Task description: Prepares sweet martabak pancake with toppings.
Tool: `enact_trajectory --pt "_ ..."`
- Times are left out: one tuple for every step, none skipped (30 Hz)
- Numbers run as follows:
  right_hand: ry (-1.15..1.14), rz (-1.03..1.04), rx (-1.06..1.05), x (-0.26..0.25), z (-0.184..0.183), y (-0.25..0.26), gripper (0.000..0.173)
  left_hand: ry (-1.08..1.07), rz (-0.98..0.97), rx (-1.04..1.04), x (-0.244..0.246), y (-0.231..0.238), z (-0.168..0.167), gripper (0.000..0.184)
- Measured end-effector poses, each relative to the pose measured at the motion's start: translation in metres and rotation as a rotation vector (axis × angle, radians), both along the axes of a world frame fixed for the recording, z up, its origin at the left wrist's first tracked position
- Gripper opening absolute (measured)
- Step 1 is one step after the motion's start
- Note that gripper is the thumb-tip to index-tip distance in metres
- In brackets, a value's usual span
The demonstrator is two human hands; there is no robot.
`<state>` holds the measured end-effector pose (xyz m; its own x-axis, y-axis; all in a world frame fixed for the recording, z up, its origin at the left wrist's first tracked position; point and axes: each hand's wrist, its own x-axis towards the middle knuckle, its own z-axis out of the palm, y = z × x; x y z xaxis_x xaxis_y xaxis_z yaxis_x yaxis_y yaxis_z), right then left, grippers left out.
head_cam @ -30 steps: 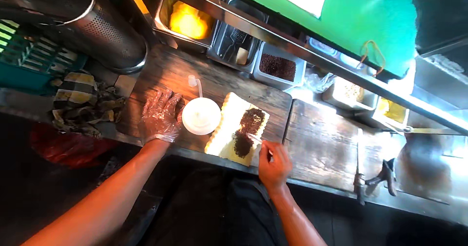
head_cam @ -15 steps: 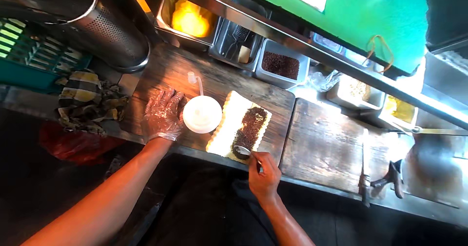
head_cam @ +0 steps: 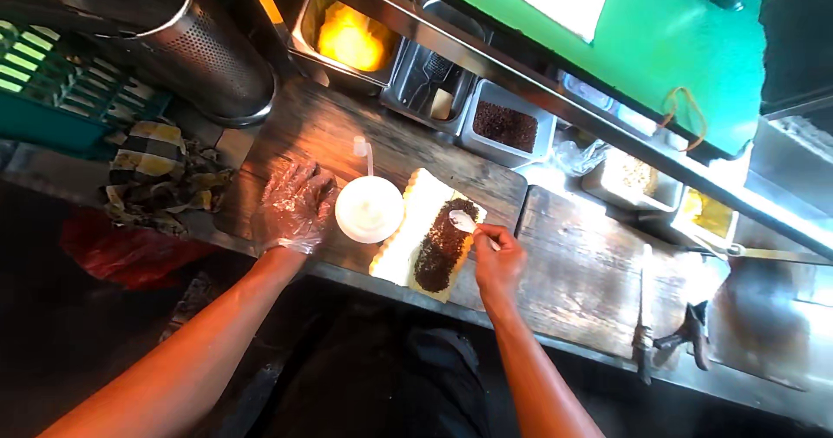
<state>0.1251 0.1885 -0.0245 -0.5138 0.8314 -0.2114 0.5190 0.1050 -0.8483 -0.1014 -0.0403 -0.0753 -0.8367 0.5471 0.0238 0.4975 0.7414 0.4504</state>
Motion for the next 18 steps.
enact_trajectory --pt "0.004 -0.092 -0.266 -0.004 0.014 0.009 0.007 -0.023 0.010 0.088 0.006 -0.005 0.003 0.043" --pt "0.008 -0.135 -0.439 -0.009 0.029 0.022 0.007 -0.043 0.043 0.164 0.017 -0.009 0.010 0.039" --pt "0.005 -0.133 -0.484 -0.018 0.042 0.040 0.008 -0.074 0.086 0.252 0.032 -0.014 0.018 0.035" --pt "-0.028 -0.088 -0.399 -0.029 0.052 0.060 0.009 -0.156 0.125 0.343 0.049 -0.018 0.024 0.034" --pt "-0.093 -0.018 -0.241 -0.043 0.059 0.082 0.009 -0.316 0.152 0.421 0.069 -0.021 0.030 0.036" --pt "-0.168 0.058 -0.065 -0.058 0.062 0.104 0.012 -0.534 0.164 0.505 0.089 -0.021 0.035 0.043" --pt "-0.250 0.157 0.116 -0.074 0.062 0.125 0.019 -0.734 0.146 0.581 0.106 -0.019 0.037 0.054" --pt "-0.357 0.271 0.287 -0.090 0.057 0.142 0.024 -0.889 0.142 0.629 0.120 -0.012 0.039 0.064" --pt "-0.493 0.401 0.443 -0.102 0.051 0.154 0.029 -0.996 0.183 0.696 0.132 -0.001 0.039 0.067" --pt "-0.624 0.514 0.539 -0.111 0.047 0.159 0.034 -1.040 0.242 0.791 0.140 0.015 0.039 0.065" --pt "-0.720 0.582 0.554 -0.117 0.050 0.158 0.038 -1.042 0.305 0.896 0.142 0.034 0.041 0.062" --pt "-0.730 0.581 0.559 -0.117 0.055 0.151 0.040 -1.011 0.363 0.964 0.143 0.052 0.044 0.058" --pt "-0.657 0.541 0.560 -0.111 0.062 0.140 0.042 -0.966 0.388 0.974 0.143 0.065 0.049 0.055" --pt "-0.497 0.481 0.494 -0.100 0.073 0.121 0.044 -0.907 0.351 0.942 0.144 0.071 0.052 0.057" --pt "-0.259 0.405 0.336 -0.081 0.085 0.095 0.043 -0.828 0.266 0.887 0.148 0.074 0.055 0.059" --pt "0.005 0.364 0.091 -0.060 0.095 0.063 0.039 -0.741 0.160 0.812 0.152 0.077 0.060 0.061" --pt "0.246 0.369 -0.302 -0.044 0.101 0.029 0.040 -0.654 0.067 0.718 0.157 0.079 0.068 0.059" --pt "0.441 0.426 -0.747 -0.031 0.104 -0.005 0.052 -0.573 0.013 0.613 0.165 0.084 0.085 0.051"
